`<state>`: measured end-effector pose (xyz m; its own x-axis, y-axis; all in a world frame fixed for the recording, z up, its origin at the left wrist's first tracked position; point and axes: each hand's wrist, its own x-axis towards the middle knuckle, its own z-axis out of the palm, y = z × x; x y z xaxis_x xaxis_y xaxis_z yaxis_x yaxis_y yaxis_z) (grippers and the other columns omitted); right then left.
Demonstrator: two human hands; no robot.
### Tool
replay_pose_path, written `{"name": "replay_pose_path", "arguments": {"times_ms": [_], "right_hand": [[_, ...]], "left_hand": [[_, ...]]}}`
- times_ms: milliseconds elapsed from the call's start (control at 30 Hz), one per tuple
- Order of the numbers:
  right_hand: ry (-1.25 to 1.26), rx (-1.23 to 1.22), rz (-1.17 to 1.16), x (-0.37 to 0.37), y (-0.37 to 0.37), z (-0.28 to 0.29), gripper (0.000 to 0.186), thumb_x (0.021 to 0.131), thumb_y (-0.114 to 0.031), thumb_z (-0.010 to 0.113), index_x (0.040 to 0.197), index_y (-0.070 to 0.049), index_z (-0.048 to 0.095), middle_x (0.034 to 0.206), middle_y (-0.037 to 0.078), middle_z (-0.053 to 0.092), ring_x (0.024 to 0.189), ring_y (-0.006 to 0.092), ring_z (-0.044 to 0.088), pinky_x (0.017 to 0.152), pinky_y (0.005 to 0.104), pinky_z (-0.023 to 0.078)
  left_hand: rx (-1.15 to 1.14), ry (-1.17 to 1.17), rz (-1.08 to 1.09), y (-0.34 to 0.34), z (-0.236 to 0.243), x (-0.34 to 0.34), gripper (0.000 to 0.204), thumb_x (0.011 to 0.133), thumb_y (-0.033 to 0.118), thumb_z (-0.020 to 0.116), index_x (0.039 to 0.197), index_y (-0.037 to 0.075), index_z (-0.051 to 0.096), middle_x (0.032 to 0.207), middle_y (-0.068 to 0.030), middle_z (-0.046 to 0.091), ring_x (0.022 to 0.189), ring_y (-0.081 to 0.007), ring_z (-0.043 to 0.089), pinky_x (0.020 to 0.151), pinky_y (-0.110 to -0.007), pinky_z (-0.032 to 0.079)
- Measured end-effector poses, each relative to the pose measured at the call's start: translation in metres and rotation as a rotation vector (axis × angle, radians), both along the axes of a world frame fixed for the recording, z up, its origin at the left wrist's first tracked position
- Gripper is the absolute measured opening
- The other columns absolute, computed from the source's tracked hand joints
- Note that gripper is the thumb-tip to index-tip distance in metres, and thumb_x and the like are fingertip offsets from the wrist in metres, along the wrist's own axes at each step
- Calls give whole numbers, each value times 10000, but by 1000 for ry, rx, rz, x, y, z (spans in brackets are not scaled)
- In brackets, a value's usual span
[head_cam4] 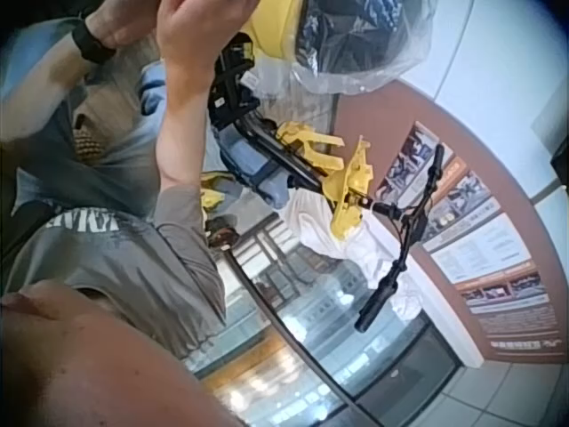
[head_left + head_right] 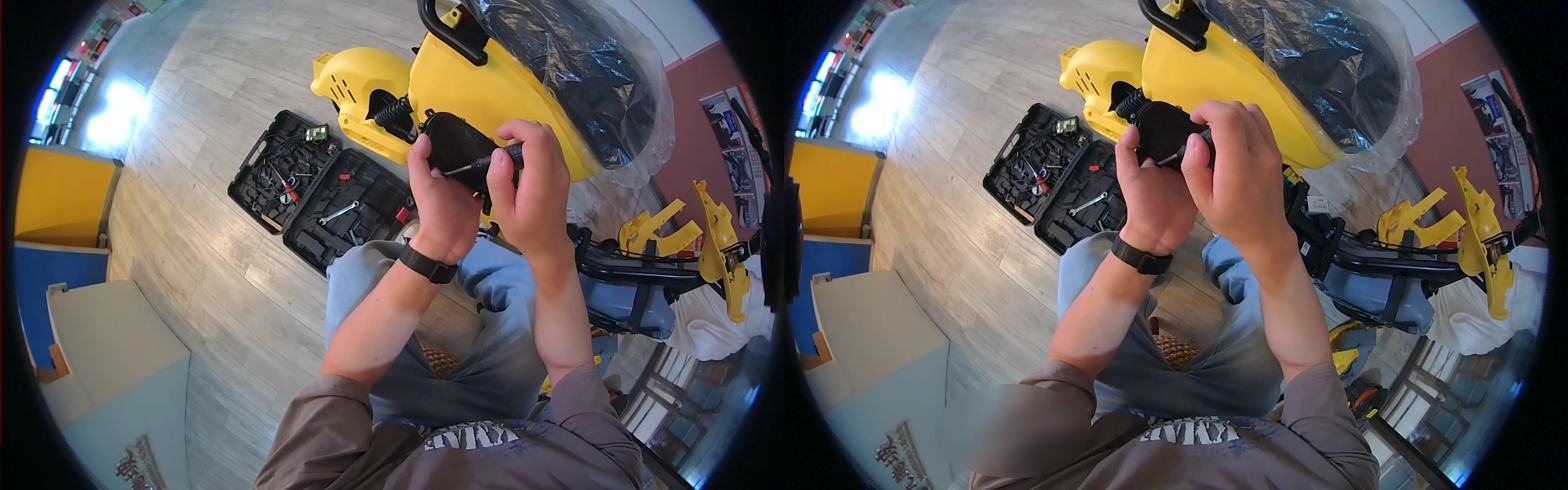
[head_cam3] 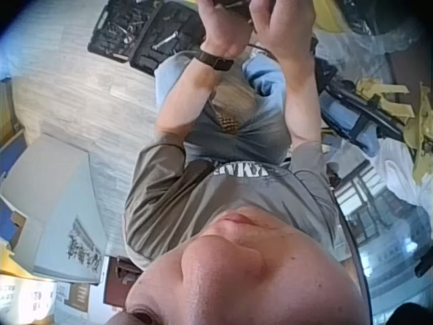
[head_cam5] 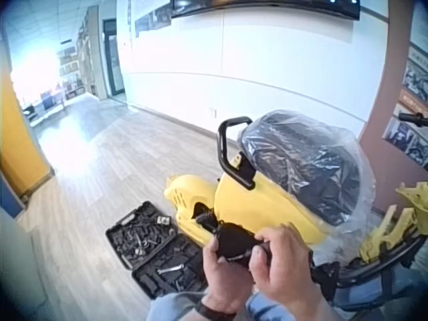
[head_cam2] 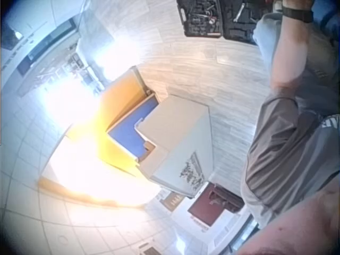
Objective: Working on the plastic fairing and body panels of a yellow scooter using an electric drill and manual screwdriver.
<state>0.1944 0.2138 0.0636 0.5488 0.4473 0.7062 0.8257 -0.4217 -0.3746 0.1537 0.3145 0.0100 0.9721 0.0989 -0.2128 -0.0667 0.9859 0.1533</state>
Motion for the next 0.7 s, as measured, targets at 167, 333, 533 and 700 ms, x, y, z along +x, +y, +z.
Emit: {"name": "replay_pose_path", "arguments": {"times_ms": [167,333,533,700], "right_hand": [[-38,-67,-31,-2,-2,7,242,864,-162,685,1047,-33,593,885,104,637,725,298,567,694,407,452],[-29,-145,-112,-10,2,12,246,861,-188,712,1031,-45,605,811,71,639,705,262,569,674,373,445],[92,17,-22,-14,7,7,263,851,-110,703,1077,-38,589,917,107,652,729,275,574,679,376,447],[102,3,-1,-6,0,10,215,878,-123,664,1061,-38,593,883,104,640,728,295,569,691,380,438]], "left_hand": [[-19,-12,-2,0,1,0,511,970,508,430,1247,101,571,1214,-57,630,1157,-234,566,1060,-383,402],[-3,18,5,-1,0,1,514,973,507,424,1246,98,571,1209,-51,631,1158,-231,567,1059,-376,405],[-14,27,-32,0,-5,-1,519,974,511,412,1245,96,568,1214,-59,626,1158,-234,566,1055,-371,408],[-16,45,-19,1,1,0,520,970,517,412,1237,100,570,1213,-60,624,1160,-239,564,1049,-387,412]]}}
